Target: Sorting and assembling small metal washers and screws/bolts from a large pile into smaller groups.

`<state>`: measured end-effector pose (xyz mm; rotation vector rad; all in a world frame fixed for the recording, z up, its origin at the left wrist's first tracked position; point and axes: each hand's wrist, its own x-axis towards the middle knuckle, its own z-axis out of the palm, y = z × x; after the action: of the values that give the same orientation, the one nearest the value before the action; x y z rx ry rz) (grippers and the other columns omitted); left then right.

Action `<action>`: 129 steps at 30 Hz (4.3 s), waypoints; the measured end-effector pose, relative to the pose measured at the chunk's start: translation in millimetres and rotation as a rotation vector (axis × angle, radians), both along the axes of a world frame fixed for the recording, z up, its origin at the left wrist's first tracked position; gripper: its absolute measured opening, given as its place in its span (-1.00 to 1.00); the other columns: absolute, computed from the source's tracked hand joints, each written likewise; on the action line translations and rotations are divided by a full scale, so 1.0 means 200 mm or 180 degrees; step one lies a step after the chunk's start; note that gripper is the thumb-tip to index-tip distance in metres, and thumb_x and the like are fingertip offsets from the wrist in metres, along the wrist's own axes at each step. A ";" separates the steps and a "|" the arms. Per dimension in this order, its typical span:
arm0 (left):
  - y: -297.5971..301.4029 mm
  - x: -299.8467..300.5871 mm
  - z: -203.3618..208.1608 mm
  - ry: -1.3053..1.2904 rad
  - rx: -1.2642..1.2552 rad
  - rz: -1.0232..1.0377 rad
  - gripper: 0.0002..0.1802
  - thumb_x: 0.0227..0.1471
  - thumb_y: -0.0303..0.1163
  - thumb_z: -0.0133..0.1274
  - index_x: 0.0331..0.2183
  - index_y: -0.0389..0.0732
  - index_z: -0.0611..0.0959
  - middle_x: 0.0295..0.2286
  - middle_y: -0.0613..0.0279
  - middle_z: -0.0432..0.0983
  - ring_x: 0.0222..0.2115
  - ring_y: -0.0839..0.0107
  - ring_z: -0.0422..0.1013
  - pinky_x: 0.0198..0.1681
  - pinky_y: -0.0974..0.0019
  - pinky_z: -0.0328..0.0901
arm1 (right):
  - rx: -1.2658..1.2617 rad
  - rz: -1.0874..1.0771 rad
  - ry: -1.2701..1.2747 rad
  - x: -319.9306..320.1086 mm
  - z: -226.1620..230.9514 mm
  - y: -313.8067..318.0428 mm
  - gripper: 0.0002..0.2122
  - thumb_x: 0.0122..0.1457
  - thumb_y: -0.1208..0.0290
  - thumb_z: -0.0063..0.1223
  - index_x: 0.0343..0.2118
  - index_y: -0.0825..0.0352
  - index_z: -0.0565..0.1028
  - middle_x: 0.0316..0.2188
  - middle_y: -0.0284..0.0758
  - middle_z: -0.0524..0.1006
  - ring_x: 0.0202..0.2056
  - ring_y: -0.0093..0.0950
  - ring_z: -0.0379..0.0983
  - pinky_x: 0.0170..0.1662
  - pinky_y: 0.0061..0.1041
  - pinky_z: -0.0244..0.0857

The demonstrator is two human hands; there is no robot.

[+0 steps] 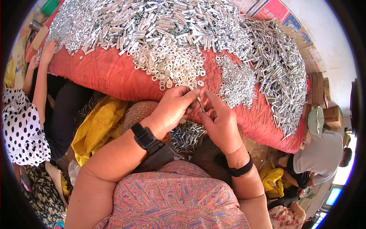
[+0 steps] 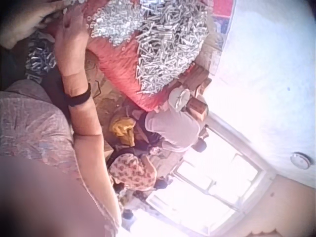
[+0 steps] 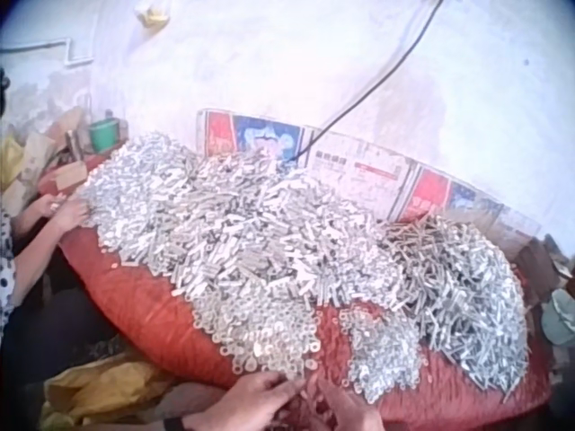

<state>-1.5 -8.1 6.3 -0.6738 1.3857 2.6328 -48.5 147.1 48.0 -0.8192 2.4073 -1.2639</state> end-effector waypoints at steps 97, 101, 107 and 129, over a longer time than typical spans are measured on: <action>0.04 -0.05 -0.07 0.0106 -0.0463 0.0324 -0.82 0.28 -0.27 -0.19 -0.20 -0.15 0.40 -0.55 0.46 0.24 -0.59 0.69 0.15 -0.63 0.55 0.05 | -0.0733 0.0179 -0.2167 -0.33 0.02 -0.10 -0.89 0.12 0.56 0.16 -0.29 0.44 0.58 -0.46 -0.41 0.57 -0.46 -0.69 0.42 -0.39 -0.72 0.28; 0.03 -0.04 -0.02 -0.0116 -0.0237 0.0382 -0.83 0.28 -0.28 -0.19 -0.19 -0.13 0.41 -0.54 0.47 0.22 -0.58 0.69 0.15 -0.61 0.55 0.06 | 0.0765 0.0074 0.0250 -0.67 0.07 -0.13 -0.82 0.07 0.42 0.17 -0.31 0.42 0.60 -0.50 -0.28 0.59 -0.46 -0.53 0.52 -0.38 -0.50 0.36; 0.05 -0.06 -0.10 0.0081 -0.0749 0.0304 -0.83 0.28 -0.26 -0.18 -0.20 -0.11 0.42 -0.54 0.50 0.21 -0.55 0.69 0.17 -0.58 0.55 0.07 | 0.1655 -0.0320 0.2053 -1.11 -0.18 -0.13 -0.80 0.05 0.35 0.08 -0.39 0.41 0.57 -0.45 -0.03 0.56 -0.39 -0.03 0.49 -0.27 -0.16 0.37; 0.05 -0.05 -0.05 -0.0030 -0.0234 0.0173 -0.81 0.24 -0.28 -0.16 -0.24 -0.18 0.44 -0.60 0.47 0.24 -0.66 0.66 0.08 -0.64 0.51 -0.02 | 0.0216 0.0787 0.0206 -0.34 0.08 -0.05 -0.90 -0.06 0.59 0.23 -0.46 0.41 0.52 -0.53 -0.24 0.51 -0.49 -0.42 0.47 -0.39 -0.48 0.33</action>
<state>-11.2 2.0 -4.4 -0.7415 1.4890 2.6271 -117.2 137.0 63.0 -1.1130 2.2968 -1.0707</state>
